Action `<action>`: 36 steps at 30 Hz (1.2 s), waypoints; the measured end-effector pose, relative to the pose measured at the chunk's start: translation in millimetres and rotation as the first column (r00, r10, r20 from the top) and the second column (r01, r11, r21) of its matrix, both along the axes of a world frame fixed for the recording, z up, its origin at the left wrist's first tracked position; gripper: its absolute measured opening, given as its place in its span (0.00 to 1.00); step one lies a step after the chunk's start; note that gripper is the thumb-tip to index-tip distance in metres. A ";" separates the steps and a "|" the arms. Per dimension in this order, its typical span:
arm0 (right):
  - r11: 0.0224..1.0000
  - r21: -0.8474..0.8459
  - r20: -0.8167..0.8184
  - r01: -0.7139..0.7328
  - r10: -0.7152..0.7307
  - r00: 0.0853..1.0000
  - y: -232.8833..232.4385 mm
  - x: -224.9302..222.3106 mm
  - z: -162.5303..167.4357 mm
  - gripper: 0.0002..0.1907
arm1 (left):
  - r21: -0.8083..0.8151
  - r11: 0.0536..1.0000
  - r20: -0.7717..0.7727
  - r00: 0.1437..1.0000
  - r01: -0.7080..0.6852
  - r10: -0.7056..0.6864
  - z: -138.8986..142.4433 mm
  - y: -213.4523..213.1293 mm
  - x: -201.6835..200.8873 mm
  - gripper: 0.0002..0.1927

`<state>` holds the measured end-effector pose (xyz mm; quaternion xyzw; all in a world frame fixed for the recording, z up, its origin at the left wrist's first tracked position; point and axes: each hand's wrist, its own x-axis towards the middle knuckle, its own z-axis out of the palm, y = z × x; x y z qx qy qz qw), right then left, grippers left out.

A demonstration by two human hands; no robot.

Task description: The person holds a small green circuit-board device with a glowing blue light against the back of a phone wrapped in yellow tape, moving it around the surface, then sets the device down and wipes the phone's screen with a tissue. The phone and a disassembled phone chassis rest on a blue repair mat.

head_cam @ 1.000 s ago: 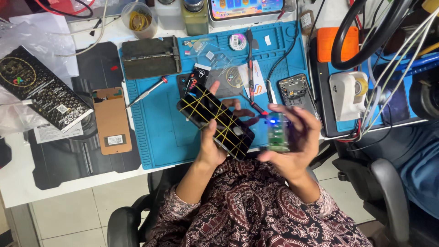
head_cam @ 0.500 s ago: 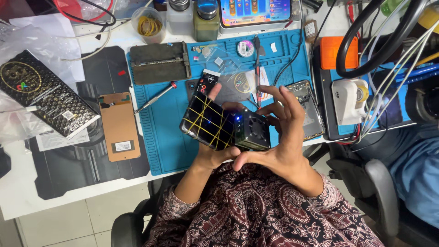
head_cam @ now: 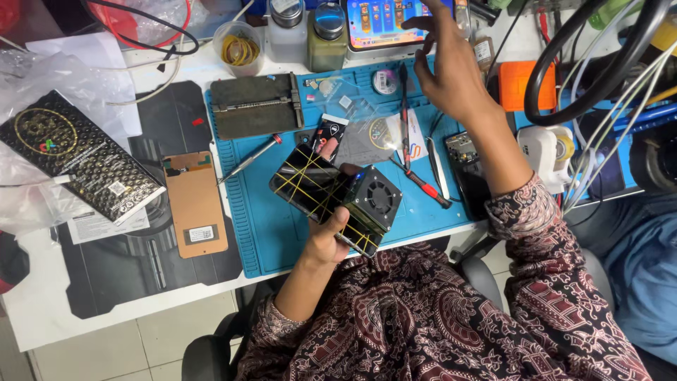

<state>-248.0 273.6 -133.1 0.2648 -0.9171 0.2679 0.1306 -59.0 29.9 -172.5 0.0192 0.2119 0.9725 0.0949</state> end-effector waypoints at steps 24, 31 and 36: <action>0.982 0.059 -0.027 0.177 -0.175 0.984 12.2 -10.0 -9.2 0.34 | 0.069 0.997 0.058 0.997 0.041 -0.045 -13.3 7.7 -5.6 0.57; 0.988 0.083 -0.095 0.128 -0.120 0.988 12.8 -9.3 -9.6 0.38 | 0.076 0.996 0.054 0.997 0.055 -0.059 -17.5 7.0 -6.0 0.57; 0.993 0.065 0.042 0.097 -0.100 0.994 6.2 -10.2 -5.8 0.42 | 0.058 0.997 0.045 0.997 0.056 -0.059 -16.9 8.1 -6.2 0.57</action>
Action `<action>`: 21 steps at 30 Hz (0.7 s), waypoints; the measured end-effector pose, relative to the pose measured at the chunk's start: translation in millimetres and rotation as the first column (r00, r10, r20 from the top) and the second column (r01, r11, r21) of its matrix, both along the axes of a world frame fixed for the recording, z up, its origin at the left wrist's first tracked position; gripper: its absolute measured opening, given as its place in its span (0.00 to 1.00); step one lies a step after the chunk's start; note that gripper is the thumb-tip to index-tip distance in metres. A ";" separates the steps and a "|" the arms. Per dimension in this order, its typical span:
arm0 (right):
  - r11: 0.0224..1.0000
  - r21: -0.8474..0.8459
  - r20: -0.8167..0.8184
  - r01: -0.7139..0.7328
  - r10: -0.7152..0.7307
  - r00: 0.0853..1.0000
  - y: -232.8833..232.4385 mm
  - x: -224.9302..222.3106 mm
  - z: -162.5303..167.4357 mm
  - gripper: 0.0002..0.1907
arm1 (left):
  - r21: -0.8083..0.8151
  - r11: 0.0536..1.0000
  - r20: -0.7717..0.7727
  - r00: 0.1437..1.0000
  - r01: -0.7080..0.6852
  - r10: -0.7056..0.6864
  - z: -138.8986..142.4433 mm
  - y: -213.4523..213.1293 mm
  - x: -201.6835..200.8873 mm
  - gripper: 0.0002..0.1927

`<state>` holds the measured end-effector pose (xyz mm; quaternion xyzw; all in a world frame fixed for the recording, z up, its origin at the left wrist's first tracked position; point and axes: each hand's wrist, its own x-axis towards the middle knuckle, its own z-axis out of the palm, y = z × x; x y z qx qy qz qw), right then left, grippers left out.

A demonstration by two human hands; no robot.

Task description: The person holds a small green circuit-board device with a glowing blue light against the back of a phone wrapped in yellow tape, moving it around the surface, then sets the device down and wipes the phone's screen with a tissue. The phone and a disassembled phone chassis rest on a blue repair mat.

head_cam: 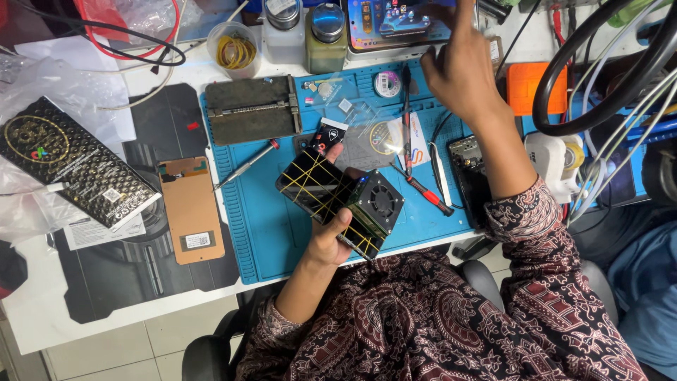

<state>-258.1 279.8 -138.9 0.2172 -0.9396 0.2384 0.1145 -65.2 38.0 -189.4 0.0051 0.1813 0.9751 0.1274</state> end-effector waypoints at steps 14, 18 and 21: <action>0.995 -0.033 0.046 0.092 -0.090 0.995 9.9 -12.7 -11.9 0.31 | -0.039 0.999 0.015 1.000 0.007 -0.007 5.1 0.0 -1.7 0.58; 0.999 -0.026 -0.003 0.047 -0.047 0.999 10.5 -14.4 -15.7 0.31 | -0.030 1.000 0.017 1.000 0.001 -0.001 3.6 1.6 -2.3 0.58; 1.000 -0.014 -0.054 0.012 -0.013 0.998 11.1 -14.6 -18.2 0.31 | -0.016 1.000 0.009 1.000 -0.002 0.002 2.5 1.7 -2.6 0.58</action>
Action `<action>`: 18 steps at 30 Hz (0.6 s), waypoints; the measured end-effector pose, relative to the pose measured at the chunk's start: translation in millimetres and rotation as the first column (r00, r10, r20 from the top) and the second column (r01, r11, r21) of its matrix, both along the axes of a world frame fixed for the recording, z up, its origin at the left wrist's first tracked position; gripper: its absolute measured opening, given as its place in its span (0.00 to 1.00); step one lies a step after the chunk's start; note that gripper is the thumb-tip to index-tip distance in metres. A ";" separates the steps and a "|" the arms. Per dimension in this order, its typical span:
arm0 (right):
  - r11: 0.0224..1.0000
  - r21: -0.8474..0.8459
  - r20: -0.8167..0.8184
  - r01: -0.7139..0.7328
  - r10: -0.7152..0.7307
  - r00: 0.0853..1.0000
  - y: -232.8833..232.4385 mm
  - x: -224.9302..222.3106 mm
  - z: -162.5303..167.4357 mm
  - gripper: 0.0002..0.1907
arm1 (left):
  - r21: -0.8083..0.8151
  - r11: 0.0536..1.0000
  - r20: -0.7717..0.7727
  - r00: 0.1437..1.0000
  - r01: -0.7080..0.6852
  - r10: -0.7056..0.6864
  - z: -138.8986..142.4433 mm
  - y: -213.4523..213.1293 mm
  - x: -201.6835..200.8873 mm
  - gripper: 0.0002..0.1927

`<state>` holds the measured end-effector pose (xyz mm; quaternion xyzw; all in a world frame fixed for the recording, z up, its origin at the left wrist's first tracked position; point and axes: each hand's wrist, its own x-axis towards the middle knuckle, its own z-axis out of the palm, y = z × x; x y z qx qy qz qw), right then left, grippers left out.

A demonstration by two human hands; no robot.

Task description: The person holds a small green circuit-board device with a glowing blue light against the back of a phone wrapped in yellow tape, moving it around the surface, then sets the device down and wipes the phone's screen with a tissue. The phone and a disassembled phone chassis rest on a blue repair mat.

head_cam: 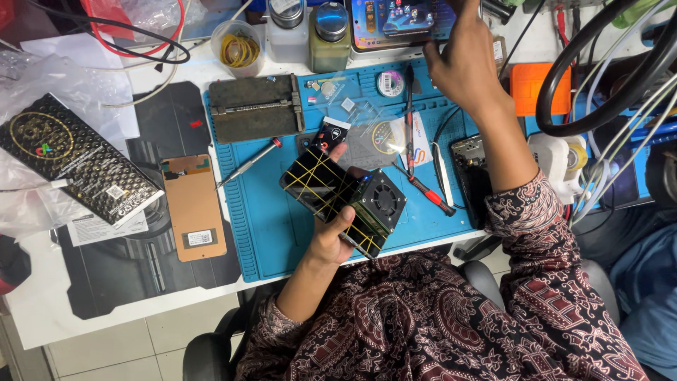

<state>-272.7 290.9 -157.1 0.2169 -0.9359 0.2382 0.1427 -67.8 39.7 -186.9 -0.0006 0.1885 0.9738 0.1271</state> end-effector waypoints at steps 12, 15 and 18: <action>0.990 -0.137 0.471 -0.019 0.082 0.878 -46.6 89.5 94.7 0.23 | -0.023 1.000 0.004 1.000 -0.014 0.014 -0.4 0.5 -0.2 0.59; 0.960 -0.263 0.196 -0.099 0.154 0.969 -54.9 138.0 107.5 0.15 | -0.041 0.999 -0.011 1.000 -0.019 0.018 -0.5 1.4 -0.7 0.59; 0.943 -0.332 0.021 0.010 -0.003 1.000 -50.3 166.9 101.3 0.11 | -0.036 0.999 -0.008 1.000 -0.019 0.019 -0.7 1.8 0.0 0.58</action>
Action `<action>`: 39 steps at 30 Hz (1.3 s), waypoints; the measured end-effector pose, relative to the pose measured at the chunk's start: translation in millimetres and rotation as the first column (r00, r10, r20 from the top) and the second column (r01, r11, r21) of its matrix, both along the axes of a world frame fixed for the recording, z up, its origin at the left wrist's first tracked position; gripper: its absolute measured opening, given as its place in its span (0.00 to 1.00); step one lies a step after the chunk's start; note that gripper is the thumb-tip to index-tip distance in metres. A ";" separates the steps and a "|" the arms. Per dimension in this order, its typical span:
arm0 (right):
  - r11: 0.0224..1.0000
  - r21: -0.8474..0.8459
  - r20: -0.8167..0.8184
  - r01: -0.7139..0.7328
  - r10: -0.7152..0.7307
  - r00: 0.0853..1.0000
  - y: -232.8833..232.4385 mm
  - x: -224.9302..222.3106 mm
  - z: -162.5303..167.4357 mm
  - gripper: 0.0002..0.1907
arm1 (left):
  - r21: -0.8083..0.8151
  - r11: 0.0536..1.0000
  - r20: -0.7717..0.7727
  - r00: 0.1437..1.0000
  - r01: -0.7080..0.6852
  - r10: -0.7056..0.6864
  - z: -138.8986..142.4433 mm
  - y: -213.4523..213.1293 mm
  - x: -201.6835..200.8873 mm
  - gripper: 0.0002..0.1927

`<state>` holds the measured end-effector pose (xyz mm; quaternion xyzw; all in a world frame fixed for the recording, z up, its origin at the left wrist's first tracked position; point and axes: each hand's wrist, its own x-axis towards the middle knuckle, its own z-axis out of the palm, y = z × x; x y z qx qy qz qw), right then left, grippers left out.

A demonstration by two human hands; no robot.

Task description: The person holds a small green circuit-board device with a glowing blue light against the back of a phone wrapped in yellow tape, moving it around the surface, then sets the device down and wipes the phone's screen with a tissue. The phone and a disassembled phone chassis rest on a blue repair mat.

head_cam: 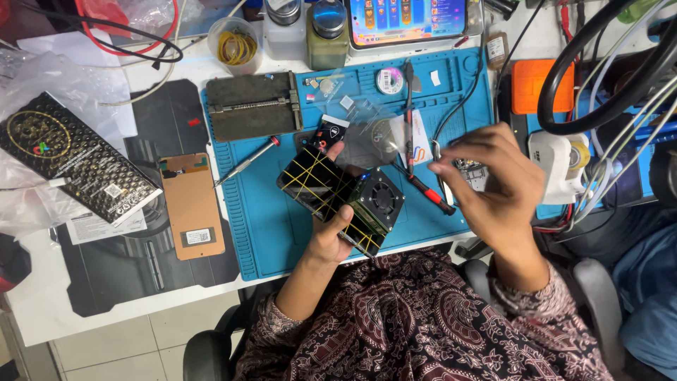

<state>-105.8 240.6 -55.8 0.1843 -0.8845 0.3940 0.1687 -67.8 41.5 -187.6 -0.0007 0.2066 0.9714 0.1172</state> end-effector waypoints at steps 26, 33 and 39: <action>0.897 -0.441 0.088 -0.015 0.060 0.994 11.6 48.0 -72.4 0.13 | 0.018 1.000 0.016 1.000 -0.016 0.015 -6.3 -1.5 6.9 0.53; 0.820 -0.571 0.193 0.042 0.084 0.978 8.2 59.5 -86.1 0.03 | 0.011 1.000 -0.007 1.000 -0.024 0.024 -5.8 -2.2 5.2 0.54; 0.912 -0.409 0.135 -0.007 0.068 0.989 12.3 69.2 -93.0 0.02 | -0.005 1.000 -0.050 0.998 -0.025 0.025 -1.7 0.7 2.1 0.53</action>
